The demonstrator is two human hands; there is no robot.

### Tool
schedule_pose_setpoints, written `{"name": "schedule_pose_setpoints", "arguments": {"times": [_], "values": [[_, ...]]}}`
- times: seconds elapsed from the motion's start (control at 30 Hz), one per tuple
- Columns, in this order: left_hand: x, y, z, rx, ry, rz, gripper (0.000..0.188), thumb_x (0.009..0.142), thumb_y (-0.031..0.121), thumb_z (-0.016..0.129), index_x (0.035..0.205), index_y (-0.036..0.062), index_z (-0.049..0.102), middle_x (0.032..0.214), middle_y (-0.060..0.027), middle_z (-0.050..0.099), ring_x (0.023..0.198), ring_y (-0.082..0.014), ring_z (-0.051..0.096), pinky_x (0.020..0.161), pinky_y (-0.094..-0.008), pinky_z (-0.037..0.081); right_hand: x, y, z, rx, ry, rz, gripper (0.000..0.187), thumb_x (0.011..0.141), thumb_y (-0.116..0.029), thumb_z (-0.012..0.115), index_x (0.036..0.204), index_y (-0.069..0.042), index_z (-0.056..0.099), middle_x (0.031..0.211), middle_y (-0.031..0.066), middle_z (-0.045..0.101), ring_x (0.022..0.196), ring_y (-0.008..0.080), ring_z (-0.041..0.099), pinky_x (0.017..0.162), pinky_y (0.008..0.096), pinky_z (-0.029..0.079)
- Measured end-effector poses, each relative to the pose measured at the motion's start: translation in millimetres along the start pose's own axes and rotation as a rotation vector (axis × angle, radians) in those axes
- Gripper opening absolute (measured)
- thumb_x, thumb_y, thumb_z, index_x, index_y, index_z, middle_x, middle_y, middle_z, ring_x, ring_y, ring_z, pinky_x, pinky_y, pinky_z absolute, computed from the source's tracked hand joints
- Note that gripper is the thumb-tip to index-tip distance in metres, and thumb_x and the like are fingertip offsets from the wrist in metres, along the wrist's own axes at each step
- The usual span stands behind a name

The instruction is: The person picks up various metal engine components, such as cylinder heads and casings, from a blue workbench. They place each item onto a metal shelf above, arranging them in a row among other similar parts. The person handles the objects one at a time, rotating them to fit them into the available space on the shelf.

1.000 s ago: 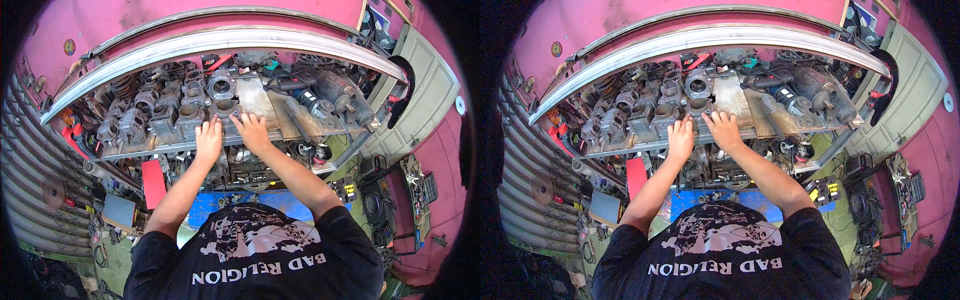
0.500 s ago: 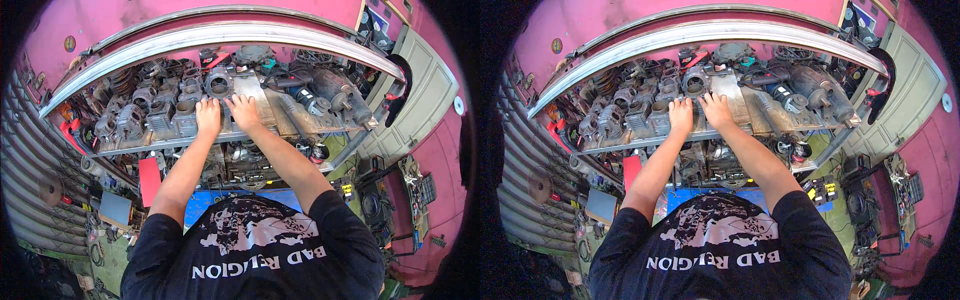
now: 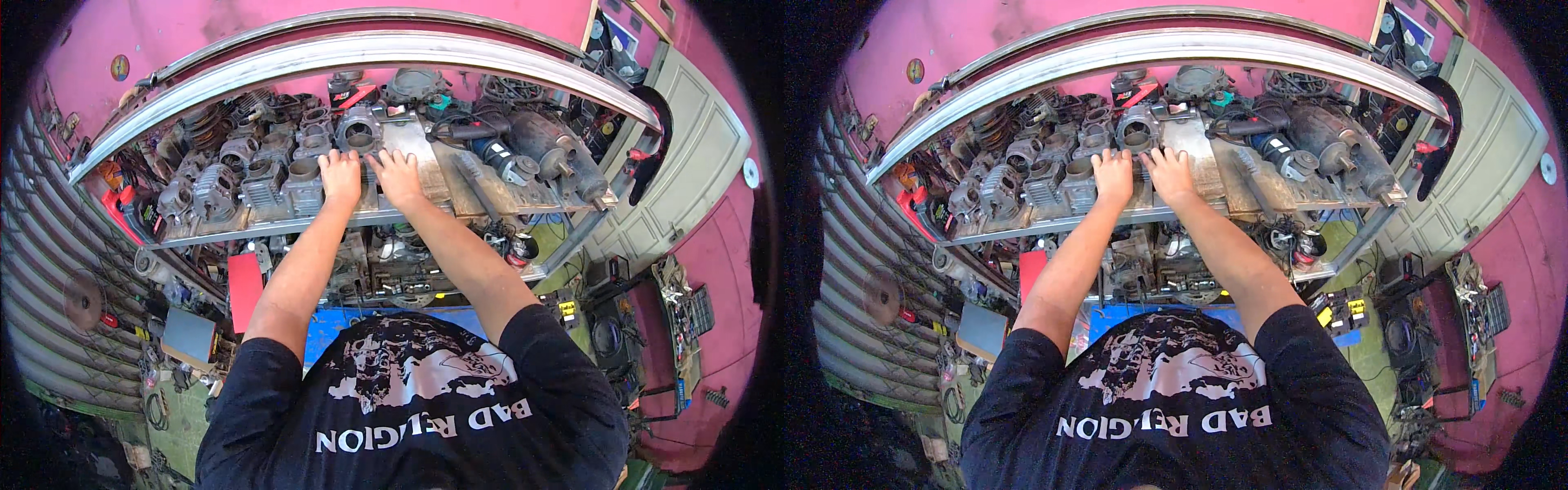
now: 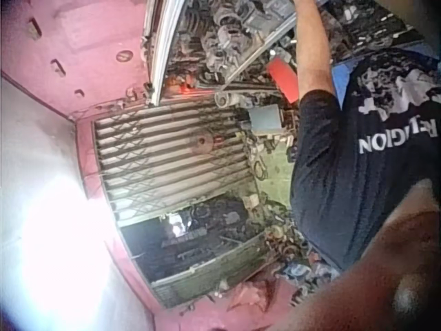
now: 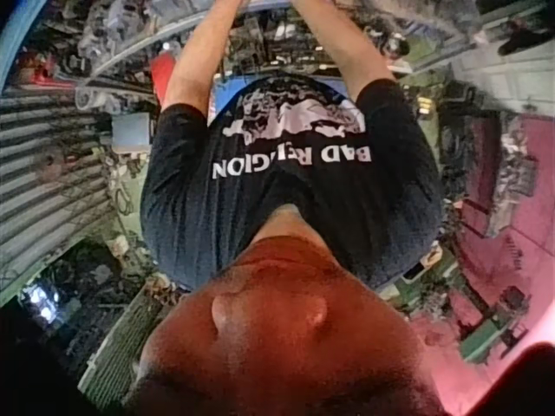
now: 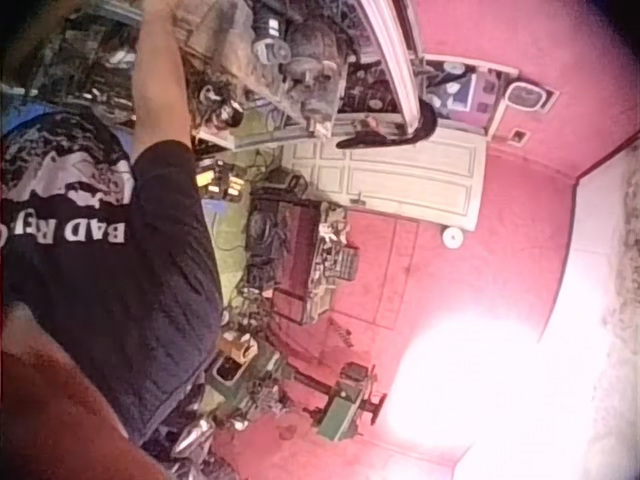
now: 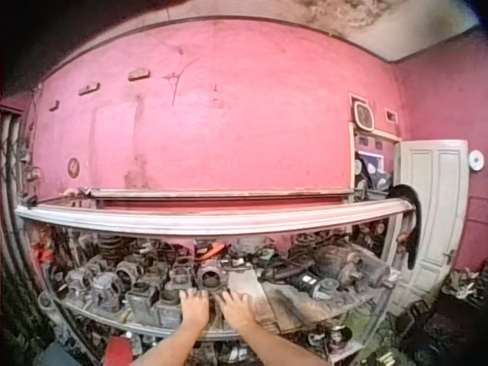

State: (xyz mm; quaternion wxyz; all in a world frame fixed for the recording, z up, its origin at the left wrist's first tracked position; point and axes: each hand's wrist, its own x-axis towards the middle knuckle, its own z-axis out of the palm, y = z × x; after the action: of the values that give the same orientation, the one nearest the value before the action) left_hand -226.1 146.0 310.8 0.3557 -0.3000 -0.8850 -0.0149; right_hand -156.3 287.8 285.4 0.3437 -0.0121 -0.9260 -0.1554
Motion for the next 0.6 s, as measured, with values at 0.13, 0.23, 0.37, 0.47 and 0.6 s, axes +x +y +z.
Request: {"name": "schedule_pose_setpoints", "arguments": {"times": [0.13, 0.23, 0.37, 0.47, 0.6], "values": [[-13.2, -3.1, -11.4, -0.065, -0.019, 0.058, 0.038, 0.085, 0.016, 0.070, 0.121, 0.0073, 0.065, 0.123, -0.0104, 0.069, 0.118, -0.0283, 0.057, 0.097, -0.0491, 0.039, -6.2, 5.3, -19.8, 0.333, 0.026, 0.106, 0.051, 0.092, -0.017, 0.064, 0.143, -0.023, 0.059, 0.119, 0.0016, 0.065, 0.111, 0.0277, 0.055, 0.094, 0.0512, 0.038], [-68.1, 8.7, -34.6, -0.358, 0.185, 0.150, 0.046, 0.087, 0.019, 0.071, 0.130, 0.0080, 0.062, 0.133, -0.0094, 0.063, 0.117, -0.0321, 0.054, 0.100, -0.0515, 0.039, -44.4, 4.3, -37.5, 0.428, 0.260, 0.246, 0.051, 0.089, -0.016, 0.068, 0.139, -0.022, 0.062, 0.116, 0.0040, 0.066, 0.109, 0.0307, 0.056, 0.093, 0.0512, 0.038], [-177.4, 19.8, -42.2, -0.632, 0.142, 0.274, 0.032, 0.088, 0.019, 0.070, 0.119, 0.0109, 0.065, 0.125, -0.0081, 0.064, 0.113, -0.0289, 0.056, 0.096, -0.0504, 0.040, -136.4, -26.3, -67.2, 0.497, 0.109, 0.143, 0.048, 0.086, -0.013, 0.070, 0.133, -0.020, 0.066, 0.119, 0.0067, 0.067, 0.110, 0.0318, 0.056, 0.093, 0.0511, 0.041], [-266.3, 18.2, -16.0, -0.769, -0.173, 0.268, 0.037, 0.085, 0.017, 0.075, 0.120, 0.0111, 0.066, 0.126, -0.0084, 0.063, 0.113, -0.0295, 0.058, 0.094, -0.0471, 0.043, -212.5, -36.3, -67.3, 0.685, -0.115, -0.063, 0.042, 0.085, -0.013, 0.070, 0.127, -0.020, 0.071, 0.116, 0.0036, 0.069, 0.107, 0.0286, 0.057, 0.093, 0.0458, 0.044], [-389.3, -8.3, 40.4, -0.769, -0.595, -0.082, 0.039, 0.080, 0.023, 0.079, 0.116, 0.0094, 0.069, 0.122, -0.0105, 0.067, 0.115, -0.0341, 0.059, 0.095, -0.0496, 0.046, -325.7, -40.4, -13.1, 0.833, -0.487, 0.140, 0.038, 0.089, -0.016, 0.068, 0.127, -0.019, 0.071, 0.122, 0.0073, 0.073, 0.111, 0.0291, 0.065, 0.096, 0.0445, 0.050]]}}
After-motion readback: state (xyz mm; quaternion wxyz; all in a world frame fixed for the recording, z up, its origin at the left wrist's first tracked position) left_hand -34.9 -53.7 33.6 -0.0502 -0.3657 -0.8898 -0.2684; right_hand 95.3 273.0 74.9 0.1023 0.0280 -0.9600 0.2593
